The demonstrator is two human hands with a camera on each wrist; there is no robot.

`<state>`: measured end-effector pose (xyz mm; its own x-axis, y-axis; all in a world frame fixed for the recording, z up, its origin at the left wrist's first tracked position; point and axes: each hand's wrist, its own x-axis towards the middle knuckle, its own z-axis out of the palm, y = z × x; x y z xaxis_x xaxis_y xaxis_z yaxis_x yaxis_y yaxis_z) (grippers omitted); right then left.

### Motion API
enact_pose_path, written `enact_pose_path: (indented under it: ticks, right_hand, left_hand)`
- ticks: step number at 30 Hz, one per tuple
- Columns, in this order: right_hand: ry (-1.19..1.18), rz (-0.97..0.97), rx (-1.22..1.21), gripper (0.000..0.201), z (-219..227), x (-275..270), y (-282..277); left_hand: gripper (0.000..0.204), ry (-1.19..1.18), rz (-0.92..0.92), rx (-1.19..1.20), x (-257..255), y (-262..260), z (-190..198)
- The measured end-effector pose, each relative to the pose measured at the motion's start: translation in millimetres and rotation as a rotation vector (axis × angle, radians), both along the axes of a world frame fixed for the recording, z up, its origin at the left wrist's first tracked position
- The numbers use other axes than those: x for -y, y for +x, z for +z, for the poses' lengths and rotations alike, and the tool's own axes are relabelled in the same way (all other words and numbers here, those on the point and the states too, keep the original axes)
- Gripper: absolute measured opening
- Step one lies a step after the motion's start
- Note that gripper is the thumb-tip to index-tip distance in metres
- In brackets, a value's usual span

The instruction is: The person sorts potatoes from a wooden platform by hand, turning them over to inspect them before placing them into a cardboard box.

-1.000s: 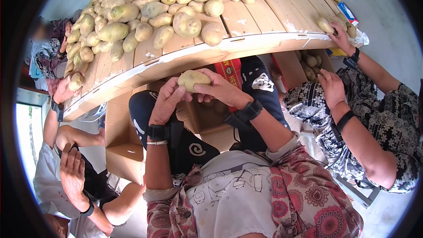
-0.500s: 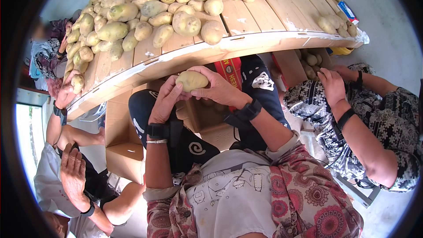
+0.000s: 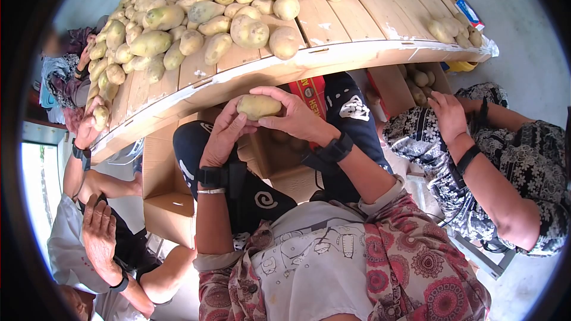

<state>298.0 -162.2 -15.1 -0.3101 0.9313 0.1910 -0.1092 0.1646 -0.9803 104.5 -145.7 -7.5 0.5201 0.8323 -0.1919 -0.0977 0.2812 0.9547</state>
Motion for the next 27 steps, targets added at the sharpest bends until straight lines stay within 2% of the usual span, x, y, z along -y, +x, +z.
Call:
enact_pose_path:
  ticks: [2,4,11,13,18,20,22,23,24,27]
  right_hand:
    - [-0.024,-0.004,-0.018,0.044,0.3,0.7,0.6]
    - [-0.173,0.001,-0.066,0.034,-0.5,0.7,1.8]
    - [-0.150,-0.031,-0.003,0.028,1.7,0.7,0.4]
    - [-0.187,-0.018,-0.086,0.028,0.5,-0.4,1.2]
    - [-0.214,-0.002,-0.081,0.028,4.3,0.2,3.7]
    - [-0.252,0.000,-0.073,0.027,3.4,0.4,4.1]
    - [-0.118,-0.018,0.021,0.026,-0.5,-2.8,7.1]
    - [-0.087,-0.033,-0.019,0.028,-3.9,-3.8,7.3]
    - [-0.116,-0.004,-0.041,0.027,-2.2,-2.6,9.2]
    - [-0.260,0.080,-0.025,0.026,-11.7,-2.3,20.9]
  left_hand:
    - [0.047,-0.015,-0.031,0.018,-1.2,-1.3,-1.2]
    - [0.047,-0.007,-0.036,0.015,-1.2,-0.4,0.7]
    - [0.051,0.069,-0.057,-0.066,-1.6,0.6,3.7]
    - [0.050,0.073,-0.059,-0.058,-1.9,0.7,2.8]
    - [0.050,0.063,-0.096,-0.047,-3.3,-0.2,3.5]
    - [0.048,0.051,-0.052,0.010,-1.2,0.1,1.5]
    - [0.044,0.211,-0.075,0.023,-5.7,0.6,-3.9]
    - [0.040,0.166,-0.037,0.051,-5.3,-0.6,-4.8]
    - [0.036,0.181,0.010,0.046,-6.6,-2.0,-7.1]
    - [0.031,0.169,-0.009,0.049,-6.5,-1.9,-4.3]
